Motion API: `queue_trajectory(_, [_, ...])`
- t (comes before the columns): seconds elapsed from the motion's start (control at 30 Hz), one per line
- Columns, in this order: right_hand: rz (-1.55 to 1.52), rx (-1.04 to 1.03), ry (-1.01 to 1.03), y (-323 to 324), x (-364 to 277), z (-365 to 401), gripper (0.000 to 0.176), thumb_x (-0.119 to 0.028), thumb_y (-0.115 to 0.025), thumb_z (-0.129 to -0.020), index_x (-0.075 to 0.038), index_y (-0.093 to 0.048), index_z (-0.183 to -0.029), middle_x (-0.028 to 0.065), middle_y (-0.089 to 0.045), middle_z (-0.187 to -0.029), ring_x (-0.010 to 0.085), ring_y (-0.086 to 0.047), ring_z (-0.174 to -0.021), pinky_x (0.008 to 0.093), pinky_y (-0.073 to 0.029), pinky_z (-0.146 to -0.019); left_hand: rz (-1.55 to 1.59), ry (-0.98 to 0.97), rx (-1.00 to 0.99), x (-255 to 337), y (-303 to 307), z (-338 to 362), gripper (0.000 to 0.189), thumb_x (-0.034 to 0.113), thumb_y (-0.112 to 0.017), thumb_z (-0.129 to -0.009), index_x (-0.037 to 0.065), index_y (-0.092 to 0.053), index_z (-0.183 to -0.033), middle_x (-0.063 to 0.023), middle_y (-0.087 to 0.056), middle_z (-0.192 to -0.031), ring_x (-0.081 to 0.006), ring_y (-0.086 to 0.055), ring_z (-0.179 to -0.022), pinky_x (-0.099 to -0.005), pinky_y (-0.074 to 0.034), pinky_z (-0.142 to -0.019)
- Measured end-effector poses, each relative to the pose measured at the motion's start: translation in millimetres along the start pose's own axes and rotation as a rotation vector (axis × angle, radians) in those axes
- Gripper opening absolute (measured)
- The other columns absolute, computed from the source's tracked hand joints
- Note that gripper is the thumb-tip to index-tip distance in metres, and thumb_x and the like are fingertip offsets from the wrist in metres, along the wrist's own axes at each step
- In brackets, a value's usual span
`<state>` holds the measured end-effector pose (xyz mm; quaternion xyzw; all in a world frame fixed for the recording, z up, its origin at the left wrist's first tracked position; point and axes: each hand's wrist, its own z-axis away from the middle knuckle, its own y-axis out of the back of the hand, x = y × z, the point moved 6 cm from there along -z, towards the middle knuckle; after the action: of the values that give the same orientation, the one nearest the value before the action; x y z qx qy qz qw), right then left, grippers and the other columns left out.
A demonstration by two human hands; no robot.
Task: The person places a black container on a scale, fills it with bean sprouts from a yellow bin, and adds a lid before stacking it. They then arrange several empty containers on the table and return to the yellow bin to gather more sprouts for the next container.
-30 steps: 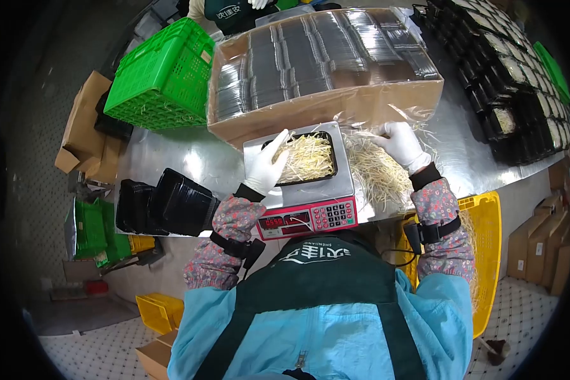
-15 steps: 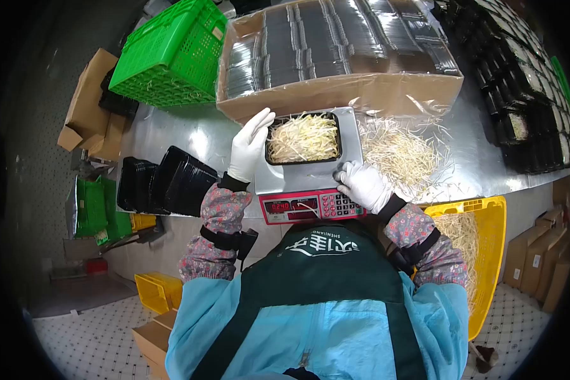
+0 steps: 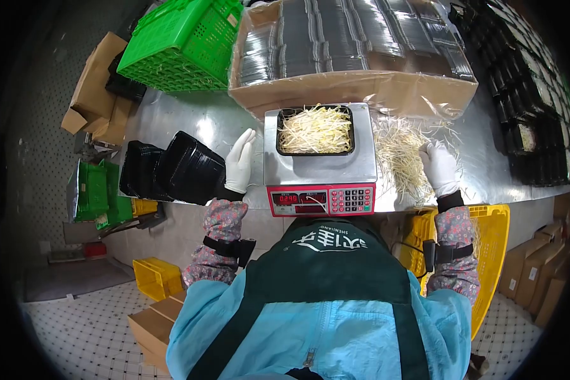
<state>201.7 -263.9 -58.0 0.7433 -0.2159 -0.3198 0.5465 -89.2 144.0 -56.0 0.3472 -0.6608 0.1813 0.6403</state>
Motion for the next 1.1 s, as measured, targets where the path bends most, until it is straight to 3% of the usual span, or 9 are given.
queue_trajectory(0.07, [0.079,-0.037,0.036,-2.8,10.2,-7.3,0.023,-0.018,-0.069,-0.081,-0.009,-0.067,-0.102,0.0122,-0.065,-0.096,0.033,-0.063,-0.086,0.043,-0.051,-0.075,-0.054,-0.008,-0.035,-8.0,-0.1,3.7,0.04,0.011,-0.043,-0.103,-0.007,-0.044,-0.138,-0.0201,-0.052,-0.137,-0.0247,-0.051,-0.128,-0.0319,-0.039,-0.109])
queue_trajectory(0.17, [-0.077,0.022,0.104,36.0,-49.7,-35.8,0.029,-0.018,-0.069,-0.082,-0.008,-0.065,-0.109,0.0134,-0.064,-0.101,0.0329,-0.06,-0.097,0.042,-0.049,-0.083,-0.017,-0.009,-0.035,-11.6,-4.6,5.1,0.041,0.011,-0.042,-0.103,-0.008,-0.042,-0.139,-0.0206,-0.049,-0.14,-0.0251,-0.049,-0.13,-0.0328,-0.038,-0.11])
queue_trajectory(0.33, [-0.311,0.177,0.381,58.1,-142.1,-69.5,0.035,-0.02,-0.07,-0.083,-0.007,-0.063,-0.115,0.0124,-0.064,-0.105,0.0322,-0.06,-0.099,0.0407,-0.049,-0.086,0.075,-0.006,-0.026,10.4,-14.5,6.6,0.042,0.013,-0.04,-0.104,-0.008,-0.04,-0.14,-0.0209,-0.047,-0.141,-0.0263,-0.047,-0.131,-0.0344,-0.035,-0.112])
queue_trajectory(0.47, [-0.336,0.317,0.486,41.2,-176.8,-89.0,0.042,-0.025,-0.071,-0.084,-0.006,-0.061,-0.12,0.0147,-0.064,-0.111,0.0327,-0.06,-0.105,0.0412,-0.048,-0.091,0.058,-0.111,-0.006,-19.5,-18.6,-1.0,0.042,0.014,-0.042,-0.104,-0.007,-0.041,-0.14,-0.0179,-0.048,-0.141,-0.0236,-0.046,-0.131,-0.0319,-0.035,-0.11])
queue_trajectory(0.57, [-0.342,0.238,0.511,11.4,-221.3,-97.6,0.053,-0.036,-0.068,-0.086,-0.001,-0.056,-0.124,0.02,-0.062,-0.118,0.0365,-0.058,-0.111,0.0441,-0.045,-0.098,-0.092,-0.144,-0.012,-8.7,-47.6,-10.3,0.043,0.011,-0.041,-0.103,-0.005,-0.039,-0.143,-0.0173,-0.044,-0.146,-0.0244,-0.04,-0.136,-0.0339,-0.029,-0.114])
queue_trajectory(0.7, [-0.159,0.032,0.582,-37.9,-261.1,-87.7,0.068,-0.045,-0.06,-0.088,0.007,-0.048,-0.13,0.0246,-0.054,-0.129,0.0403,-0.049,-0.123,0.0465,-0.038,-0.105,-0.426,-0.385,-0.021,16.7,-82.1,-9.9,0.05,0.008,-0.053,-0.093,-0.001,-0.043,-0.14,-0.0221,-0.049,-0.138,-0.0382,-0.042,-0.133,-0.0427,-0.032,-0.112])
queue_trajectory(0.8, [-0.298,-0.071,0.672,-33.8,-256.5,-75.0,0.062,-0.037,-0.059,-0.09,0.003,-0.045,-0.135,0.0225,-0.052,-0.13,0.0378,-0.049,-0.123,0.0452,-0.039,-0.103,-0.772,-0.584,-0.091,49.9,-96.6,6.2,0.047,0.013,-0.055,-0.09,0.0,-0.049,-0.135,-0.0215,-0.051,-0.135,-0.0408,-0.045,-0.127,-0.048,-0.037,-0.106])
queue_trajectory(0.93, [-0.467,-0.126,0.757,-39.5,-233.8,-81.9,0.053,-0.029,-0.061,-0.09,-0.007,-0.048,-0.136,0.0191,-0.054,-0.131,0.0365,-0.053,-0.119,0.044,-0.041,-0.103,-0.832,-0.548,-0.109,52.2,-107.1,15.6,0.043,0.017,-0.054,-0.091,0.0,-0.054,-0.13,-0.0186,-0.054,-0.133,-0.0406,-0.044,-0.128,-0.0471,-0.039,-0.104])
queue_trajectory(1.1, [-0.663,-0.286,0.565,-41.7,-207.0,-101.4,0.043,-0.017,-0.066,-0.087,-0.008,-0.059,-0.129,0.0165,-0.06,-0.126,0.0321,-0.056,-0.117,0.0395,-0.042,-0.103,-0.733,-0.477,-0.091,52.6,-106.2,16.9,0.042,0.014,-0.054,-0.091,0.0,-0.054,-0.13,-0.0186,-0.054,-0.134,-0.0408,-0.041,-0.132,-0.0455,-0.036,-0.108])
